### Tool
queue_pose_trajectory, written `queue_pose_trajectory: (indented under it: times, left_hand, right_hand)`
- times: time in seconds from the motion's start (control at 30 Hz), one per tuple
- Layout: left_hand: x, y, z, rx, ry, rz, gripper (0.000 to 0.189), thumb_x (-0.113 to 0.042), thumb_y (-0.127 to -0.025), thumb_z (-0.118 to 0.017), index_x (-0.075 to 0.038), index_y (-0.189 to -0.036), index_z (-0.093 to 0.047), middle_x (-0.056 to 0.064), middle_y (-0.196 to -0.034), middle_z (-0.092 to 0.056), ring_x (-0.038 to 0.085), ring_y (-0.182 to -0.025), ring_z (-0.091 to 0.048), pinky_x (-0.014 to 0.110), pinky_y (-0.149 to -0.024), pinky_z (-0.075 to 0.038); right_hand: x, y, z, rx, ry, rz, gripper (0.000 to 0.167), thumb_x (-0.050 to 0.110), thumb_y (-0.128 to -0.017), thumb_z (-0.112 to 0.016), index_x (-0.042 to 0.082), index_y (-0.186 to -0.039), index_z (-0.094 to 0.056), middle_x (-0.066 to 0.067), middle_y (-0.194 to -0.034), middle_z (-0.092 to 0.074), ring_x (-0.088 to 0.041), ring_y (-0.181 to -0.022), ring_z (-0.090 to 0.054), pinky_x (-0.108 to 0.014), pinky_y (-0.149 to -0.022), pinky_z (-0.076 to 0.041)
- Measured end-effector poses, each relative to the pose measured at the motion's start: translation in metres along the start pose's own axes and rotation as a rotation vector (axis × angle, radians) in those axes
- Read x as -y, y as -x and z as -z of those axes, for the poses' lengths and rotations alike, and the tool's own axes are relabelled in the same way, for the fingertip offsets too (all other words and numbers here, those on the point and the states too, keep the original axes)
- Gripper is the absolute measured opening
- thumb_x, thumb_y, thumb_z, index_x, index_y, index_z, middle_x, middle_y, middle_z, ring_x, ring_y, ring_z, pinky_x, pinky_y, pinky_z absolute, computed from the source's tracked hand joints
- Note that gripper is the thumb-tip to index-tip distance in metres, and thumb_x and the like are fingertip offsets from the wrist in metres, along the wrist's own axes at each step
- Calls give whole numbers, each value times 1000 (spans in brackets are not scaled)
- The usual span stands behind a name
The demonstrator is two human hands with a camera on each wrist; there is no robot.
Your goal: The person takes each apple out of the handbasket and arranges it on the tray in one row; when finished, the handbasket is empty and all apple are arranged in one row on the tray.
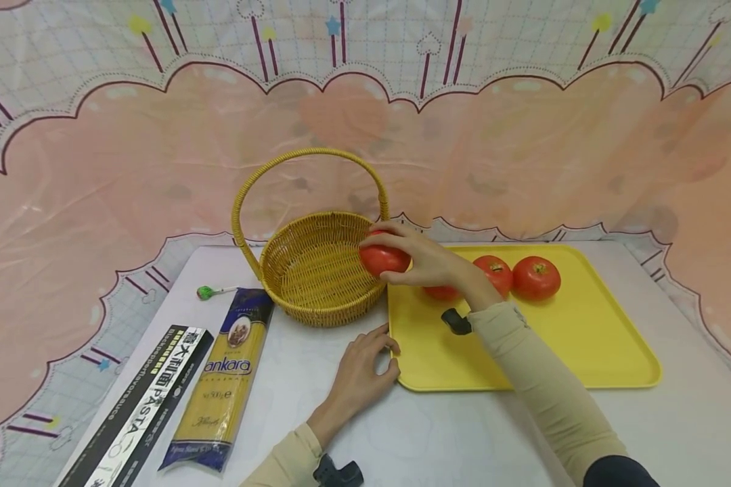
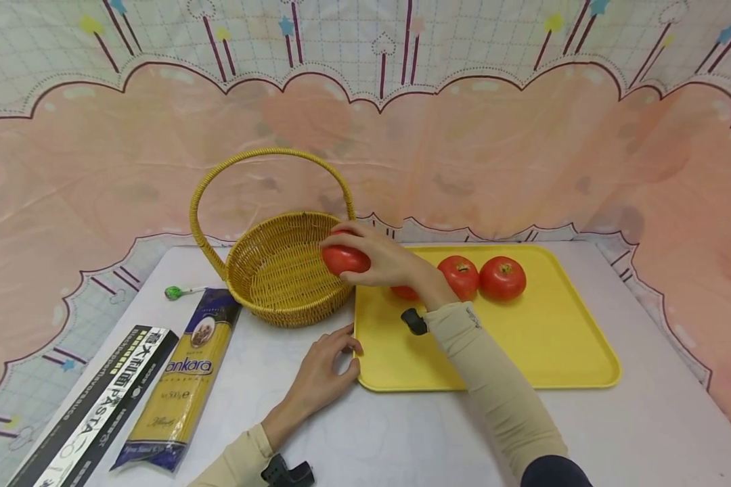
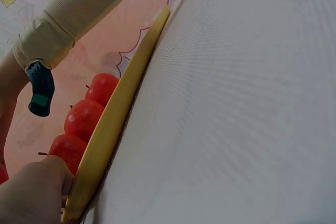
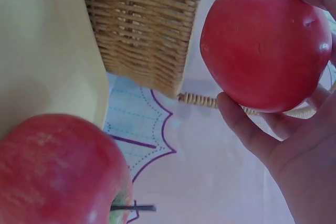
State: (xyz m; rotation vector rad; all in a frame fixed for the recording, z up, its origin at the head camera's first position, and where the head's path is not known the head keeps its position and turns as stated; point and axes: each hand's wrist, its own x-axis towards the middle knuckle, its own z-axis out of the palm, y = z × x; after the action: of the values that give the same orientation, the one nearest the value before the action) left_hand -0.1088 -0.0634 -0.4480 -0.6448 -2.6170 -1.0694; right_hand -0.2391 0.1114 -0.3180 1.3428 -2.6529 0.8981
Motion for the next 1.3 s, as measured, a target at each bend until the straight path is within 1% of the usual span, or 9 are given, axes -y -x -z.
queue_pose_trajectory:
  times: [0.23, 0.37, 0.47, 0.53, 0.67, 0.77, 0.93, 1.1, 1.3]
  left_hand:
    - [0, 0, 1, 2, 4, -4, 12, -16, -79, -62, -22, -89, -63, 4, -132, -58, 16, -99, -58, 31, -79, -41]
    - [0, 0, 1, 8, 5, 0, 12, -16, -79, -62, -22, -89, -63, 3, -133, -58, 16, -101, -58, 32, -80, -41]
    - [0, 0, 1, 12, -1, 4, 11, -17, -80, -62, -22, -89, -63, 3, -133, -58, 16, -102, -58, 33, -81, -42]
    - [0, 0, 0, 11, -5, 5, 11, -17, -80, -62, -22, -89, -63, 3, -133, -58, 16, -102, -58, 33, -81, -42]
    - [0, 0, 0, 0, -3, 1, 12, -16, -80, -62, -22, -89, -63, 4, -132, -59, 15, -99, -59, 30, -77, -40]
    - [0, 0, 0, -6, -3, -3, 12, -16, -80, -62, -23, -89, -64, 4, -131, -59, 14, -96, -59, 27, -74, -38]
    - [-1, 0, 0, -15, 0, -8, 12, -15, -80, -62, -22, -90, -64, 4, -131, -59, 15, -98, -59, 28, -75, -39]
    - [-1, 0, 1, -15, 6, -12, 13, -15, -80, -62, -22, -90, -64, 5, -131, -60, 16, -100, -60, 30, -76, -40]
    - [-1, 0, 0, -13, 8, -11, 12, -15, -80, -62, -22, -89, -64, 4, -130, -60, 16, -101, -60, 30, -77, -41]
  right_hand:
    - [-4, 10, 3, -44, 7, 16, 50, 31, -82, -68, 29, -130, -53, -3, -142, -38, -25, -132, -34, -45, -95, -46]
    - [-6, 19, 6, -49, 0, -39, 49, 34, -83, -68, 33, -129, -52, -2, -145, -36, -28, -139, -27, -49, -96, -44]
    - [-7, 26, 10, -50, -6, -88, 50, 35, -82, -69, 37, -129, -51, 0, -147, -35, -27, -137, -31, -51, -96, -43]
    - [-9, 30, 12, -54, 2, -102, 50, 35, -82, -69, 38, -129, -51, 1, -146, -36, -25, -131, -37, -50, -95, -44]
    - [-12, 37, 17, -63, 8, -89, 51, 32, -82, -70, 34, -129, -52, -2, -143, -38, -24, -123, -44, -48, -93, -45]
    - [-15, 43, 20, -63, 9, -114, 53, 32, -81, -71, 34, -130, -51, -1, -142, -38, -23, -119, -47, -47, -92, -47]
    - [-19, 54, 25, -81, 22, -188, 55, 32, -80, -72, 39, -130, -50, 4, -142, -37, -23, -124, -43, -49, -93, -46]
    - [-24, 65, 28, -111, 30, -201, 57, 32, -80, -73, 38, -132, -49, 2, -146, -35, -24, -132, -36, -53, -96, -43]
    - [-30, 77, 33, -139, 18, -226, 55, 32, -81, -72, 37, -131, -50, -1, -145, -35, -28, -124, -44, -56, -93, -44]
